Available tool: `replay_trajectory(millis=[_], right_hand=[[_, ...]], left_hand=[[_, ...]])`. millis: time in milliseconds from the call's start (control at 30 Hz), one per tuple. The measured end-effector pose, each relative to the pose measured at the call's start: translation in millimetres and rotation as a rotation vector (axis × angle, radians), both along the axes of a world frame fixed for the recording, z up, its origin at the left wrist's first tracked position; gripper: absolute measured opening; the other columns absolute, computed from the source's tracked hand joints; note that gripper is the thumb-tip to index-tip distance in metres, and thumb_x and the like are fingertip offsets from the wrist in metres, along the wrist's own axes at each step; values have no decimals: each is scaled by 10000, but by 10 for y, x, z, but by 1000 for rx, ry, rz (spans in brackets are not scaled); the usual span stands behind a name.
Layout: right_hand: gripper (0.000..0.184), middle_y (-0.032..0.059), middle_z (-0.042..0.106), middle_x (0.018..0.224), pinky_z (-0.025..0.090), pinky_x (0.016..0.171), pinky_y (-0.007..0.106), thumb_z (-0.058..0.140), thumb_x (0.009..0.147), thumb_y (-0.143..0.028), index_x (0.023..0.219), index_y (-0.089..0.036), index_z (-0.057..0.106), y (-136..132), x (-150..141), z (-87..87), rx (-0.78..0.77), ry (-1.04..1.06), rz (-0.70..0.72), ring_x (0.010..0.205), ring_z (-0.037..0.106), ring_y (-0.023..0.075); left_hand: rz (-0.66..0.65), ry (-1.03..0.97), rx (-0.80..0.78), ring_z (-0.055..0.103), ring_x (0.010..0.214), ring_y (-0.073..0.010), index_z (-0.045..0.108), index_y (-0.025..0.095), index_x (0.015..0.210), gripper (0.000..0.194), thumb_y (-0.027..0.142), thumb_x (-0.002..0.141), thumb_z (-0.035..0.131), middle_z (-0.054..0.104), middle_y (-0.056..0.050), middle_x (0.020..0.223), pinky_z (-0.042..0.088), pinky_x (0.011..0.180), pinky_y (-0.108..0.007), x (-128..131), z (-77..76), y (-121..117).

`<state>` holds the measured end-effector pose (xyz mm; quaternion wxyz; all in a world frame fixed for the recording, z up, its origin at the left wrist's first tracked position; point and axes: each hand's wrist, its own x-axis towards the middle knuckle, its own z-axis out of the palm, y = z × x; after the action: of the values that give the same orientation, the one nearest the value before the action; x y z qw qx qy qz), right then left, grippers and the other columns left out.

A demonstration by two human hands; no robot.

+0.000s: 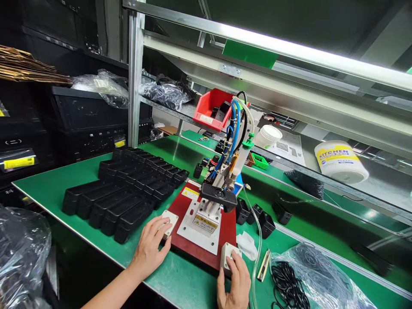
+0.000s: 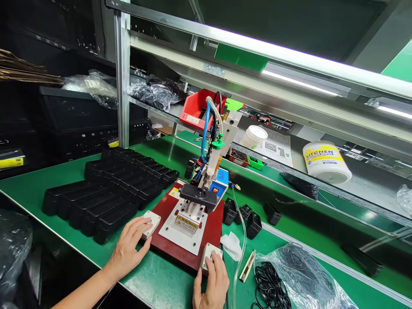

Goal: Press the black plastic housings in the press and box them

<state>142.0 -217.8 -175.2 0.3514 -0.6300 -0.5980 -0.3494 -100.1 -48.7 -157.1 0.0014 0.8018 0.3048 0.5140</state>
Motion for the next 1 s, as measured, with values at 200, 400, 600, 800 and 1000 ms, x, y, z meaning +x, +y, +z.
replay_trajectory(millis=[200, 400, 600, 800, 1000], right_hand=[[356, 184, 544, 1264, 456, 902, 459, 575, 863, -253, 1191, -118, 554, 13, 13, 12, -4, 1, 12, 1164, 522, 323], [352, 195, 546, 1257, 449, 906, 471, 567, 873, -254, 1190, -102, 553, 18, -13, 41, -2, 8, 20, 1170, 514, 330], [341, 192, 559, 1243, 456, 896, 474, 568, 871, -255, 1178, -108, 562, 19, -39, 58, 18, 19, 9, 1153, 530, 331], [358, 191, 560, 1246, 464, 894, 481, 591, 852, -243, 1185, -115, 561, 19, -20, 45, -2, 26, 9, 1152, 535, 340], [373, 175, 564, 1248, 467, 889, 483, 587, 857, -263, 1210, -145, 550, 11, -17, 21, -10, 36, -5, 1148, 535, 334]], left_hand=[[-6, -7, 2, 508, 1162, -272, 542, 183, 1154, 335, 88, 833, 567, 586, -106, 1175, 485, 940, -459, 2, -10, 1], [-9, -9, -2, 504, 1168, -273, 543, 177, 1154, 334, 88, 833, 569, 583, -112, 1176, 484, 943, -464, -1, -4, 7], [-10, -9, -21, 514, 1168, -268, 545, 190, 1158, 330, 99, 841, 561, 585, -110, 1179, 482, 953, -467, 2, -9, 9], [-9, -5, -26, 516, 1168, -268, 551, 188, 1149, 332, 93, 832, 568, 587, -110, 1180, 484, 954, -464, 6, -3, 8], [-17, -2, -32, 505, 1173, -269, 543, 184, 1159, 347, 81, 829, 572, 578, -112, 1186, 476, 959, -465, 8, -7, 12]])
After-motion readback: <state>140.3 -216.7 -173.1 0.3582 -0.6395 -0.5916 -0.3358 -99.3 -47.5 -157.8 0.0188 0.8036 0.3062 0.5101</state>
